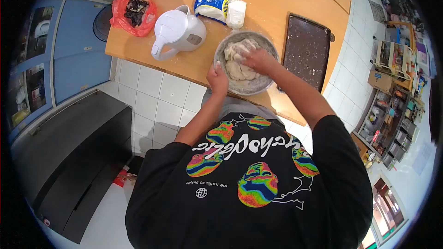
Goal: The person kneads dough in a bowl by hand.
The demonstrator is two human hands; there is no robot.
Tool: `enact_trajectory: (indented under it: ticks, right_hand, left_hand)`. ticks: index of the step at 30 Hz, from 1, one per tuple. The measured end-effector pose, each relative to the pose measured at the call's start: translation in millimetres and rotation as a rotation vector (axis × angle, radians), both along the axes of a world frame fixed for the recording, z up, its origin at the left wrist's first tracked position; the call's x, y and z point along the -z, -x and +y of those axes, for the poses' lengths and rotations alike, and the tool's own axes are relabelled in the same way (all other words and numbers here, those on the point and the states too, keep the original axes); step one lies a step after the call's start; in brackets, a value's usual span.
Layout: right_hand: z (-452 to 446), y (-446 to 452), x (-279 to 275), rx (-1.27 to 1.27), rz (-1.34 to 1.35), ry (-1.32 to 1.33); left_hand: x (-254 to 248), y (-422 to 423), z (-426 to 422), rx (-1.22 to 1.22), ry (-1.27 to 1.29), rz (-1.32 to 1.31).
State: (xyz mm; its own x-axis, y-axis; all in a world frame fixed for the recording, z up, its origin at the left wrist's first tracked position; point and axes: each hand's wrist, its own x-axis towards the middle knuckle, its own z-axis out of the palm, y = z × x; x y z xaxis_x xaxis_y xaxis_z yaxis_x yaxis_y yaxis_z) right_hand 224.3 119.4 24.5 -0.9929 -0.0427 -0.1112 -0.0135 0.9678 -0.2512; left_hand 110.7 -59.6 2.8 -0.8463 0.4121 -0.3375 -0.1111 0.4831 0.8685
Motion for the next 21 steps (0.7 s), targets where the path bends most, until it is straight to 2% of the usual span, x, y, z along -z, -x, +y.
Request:
enact_trajectory:
  ticks: [1,3,5,6,7,9,10,11,13,14,15,17,18,20,21]
  right_hand:
    - [-3,7,-1,0.161,-0.089,0.071]
    - [-12,13,1,0.193,-0.017,0.037]
    - [-29,20,-13,0.646,0.024,0.149]
    - [-33,24,-13,0.796,0.105,0.215]
    - [-28,27,-5,0.787,0.111,0.21]
    - [-25,36,3,1.149,0.134,0.445]
    - [-20,38,-18,1.253,0.044,0.52]
    - [-15,36,-2,1.244,0.055,0.517]
    - [-1,38,-2,1.434,0.32,1.759]
    - [11,32,-4,1.611,0.134,2.064]
    - [9,26,-2,1.609,0.147,2.058]
    - [9,15,2,1.354,0.244,1.867]
    - [9,10,-2,1.346,0.243,1.86]
    - [3,2,-6,1.036,0.094,1.025]
    - [-1,3,-14,1.033,0.093,1.026]
  left_hand:
    - [-1,2,3,-0.002,0.003,-0.001]
    - [-5,6,5,-0.034,-0.027,-0.006]
    - [5,7,4,-0.033,-0.06,-0.005]
    - [8,9,5,-0.035,-0.104,0.002]
    - [8,11,9,-0.043,-0.111,0.007]
    - [8,10,6,-0.041,-0.045,0.038]
    - [13,11,6,-0.047,-0.052,0.045]
    - [18,12,7,-0.063,-0.047,0.033]
    - [16,14,10,-0.078,-0.058,0.023]
    - [15,13,6,-0.081,-0.053,0.01]
    - [14,13,4,-0.078,-0.047,-0.002]
    - [12,13,2,-0.122,-0.078,-0.052]
    - [9,13,3,-0.179,-0.098,-0.103]
    - [6,13,4,-0.194,-0.123,-0.123]
    - [4,13,3,-0.197,-0.139,-0.145]
